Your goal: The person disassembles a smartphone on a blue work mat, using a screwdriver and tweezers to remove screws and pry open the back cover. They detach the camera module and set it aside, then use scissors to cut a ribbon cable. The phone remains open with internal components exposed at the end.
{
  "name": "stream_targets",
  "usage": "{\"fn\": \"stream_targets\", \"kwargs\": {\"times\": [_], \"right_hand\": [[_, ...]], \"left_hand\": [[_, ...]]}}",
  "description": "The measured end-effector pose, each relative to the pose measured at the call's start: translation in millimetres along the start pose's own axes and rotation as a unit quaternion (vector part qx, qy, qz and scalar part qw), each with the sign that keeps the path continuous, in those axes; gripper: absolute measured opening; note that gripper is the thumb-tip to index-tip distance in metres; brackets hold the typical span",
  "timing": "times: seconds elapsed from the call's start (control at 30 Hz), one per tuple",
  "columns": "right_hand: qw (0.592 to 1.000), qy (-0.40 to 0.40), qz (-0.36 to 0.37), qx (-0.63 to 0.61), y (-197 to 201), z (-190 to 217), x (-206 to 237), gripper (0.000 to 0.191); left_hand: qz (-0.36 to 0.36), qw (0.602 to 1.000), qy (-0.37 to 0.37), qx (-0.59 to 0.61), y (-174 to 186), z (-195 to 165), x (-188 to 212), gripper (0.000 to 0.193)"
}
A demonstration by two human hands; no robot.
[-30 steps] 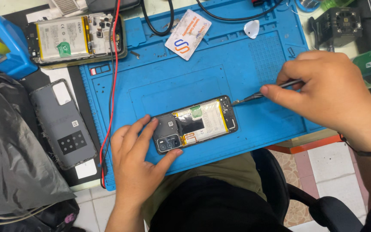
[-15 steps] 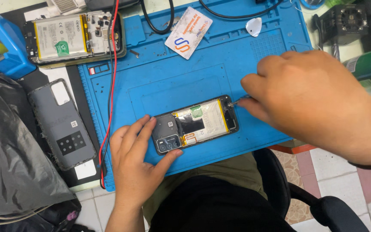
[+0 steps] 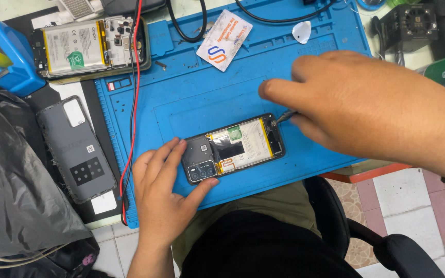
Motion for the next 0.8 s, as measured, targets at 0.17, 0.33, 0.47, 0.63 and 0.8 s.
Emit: {"fn": "stream_targets", "kwargs": {"times": [0.17,0.33,0.47,0.63,0.8], "right_hand": [[0.994,0.048,-0.075,-0.062,5.2,0.8,1.1,0.051],[0.997,-0.052,0.005,-0.064,-8.5,-10.9,0.2,0.042],[0.987,0.04,-0.122,-0.1,-1.4,-5.2,6.7,0.044],[0.968,0.044,-0.19,-0.156,-0.5,-32.2,10.7,0.018],[0.955,-0.016,-0.187,-0.23,-19.7,-52.4,5.3,0.02]], "left_hand": [[-0.003,1.0,-0.001,0.006,0.6,0.6,0.3,0.081],[-0.004,1.0,-0.002,0.006,0.9,0.9,0.5,0.082],[-0.007,1.0,-0.003,0.007,1.6,1.5,-0.4,0.082],[-0.005,1.0,-0.004,0.004,0.5,1.3,-0.4,0.081],[-0.003,1.0,-0.002,0.005,0.3,2.1,-0.7,0.081]]}}
Point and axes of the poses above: each hand's wrist, its own x-axis away from the middle knuckle, its own y-axis out of the back of the hand, z = x × y, the point moved 5 cm from there along -x, towards the middle knuckle, and after that the axes turned 7 degrees about -x, right-handed, at the moved point
